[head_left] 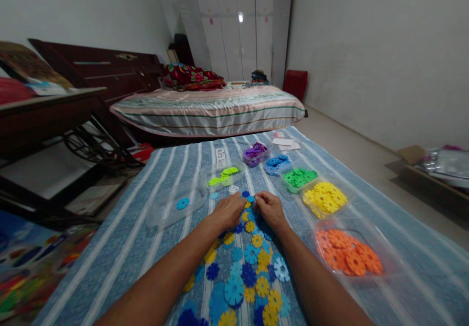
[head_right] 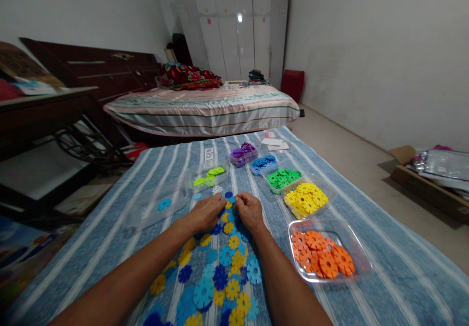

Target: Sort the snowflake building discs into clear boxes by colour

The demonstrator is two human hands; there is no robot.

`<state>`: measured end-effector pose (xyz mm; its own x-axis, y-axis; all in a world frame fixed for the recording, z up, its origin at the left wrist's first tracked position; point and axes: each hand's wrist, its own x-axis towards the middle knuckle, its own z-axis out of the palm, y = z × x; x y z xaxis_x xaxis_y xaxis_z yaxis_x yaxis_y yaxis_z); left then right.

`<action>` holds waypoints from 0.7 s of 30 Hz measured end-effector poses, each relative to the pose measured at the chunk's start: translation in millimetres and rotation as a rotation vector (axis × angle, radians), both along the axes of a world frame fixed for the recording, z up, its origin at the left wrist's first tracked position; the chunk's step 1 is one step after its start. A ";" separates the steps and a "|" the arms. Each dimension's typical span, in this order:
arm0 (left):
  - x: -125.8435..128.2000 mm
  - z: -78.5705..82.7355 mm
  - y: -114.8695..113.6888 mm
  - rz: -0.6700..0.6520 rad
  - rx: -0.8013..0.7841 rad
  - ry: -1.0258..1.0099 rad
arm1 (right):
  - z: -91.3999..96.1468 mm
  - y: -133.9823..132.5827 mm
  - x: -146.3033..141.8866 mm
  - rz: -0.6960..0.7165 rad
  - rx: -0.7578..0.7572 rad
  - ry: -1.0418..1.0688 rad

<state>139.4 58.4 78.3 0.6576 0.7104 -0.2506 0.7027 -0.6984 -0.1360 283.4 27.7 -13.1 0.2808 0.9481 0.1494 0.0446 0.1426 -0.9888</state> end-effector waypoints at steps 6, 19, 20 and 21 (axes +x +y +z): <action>-0.6 -0.6 0.2 0.005 -0.034 -0.029 | 1.4 -0.8 0.0 -0.005 0.005 0.003; -12.7 -8.1 10.0 0.043 -0.072 -0.098 | 2.8 -2.0 0.5 -0.017 0.004 -0.004; -13.9 -9.0 10.8 0.046 -0.073 -0.109 | 2.5 -2.1 0.6 -0.014 0.003 -0.003; -14.8 -9.9 11.2 0.049 -0.072 -0.122 | 2.3 -2.3 0.8 -0.011 0.002 -0.002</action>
<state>124.6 69.7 68.5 0.6514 0.7254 -0.2226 0.7443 -0.6678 0.0018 284.2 25.5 -10.8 0.2914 0.9445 0.1515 0.0480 0.1437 -0.9885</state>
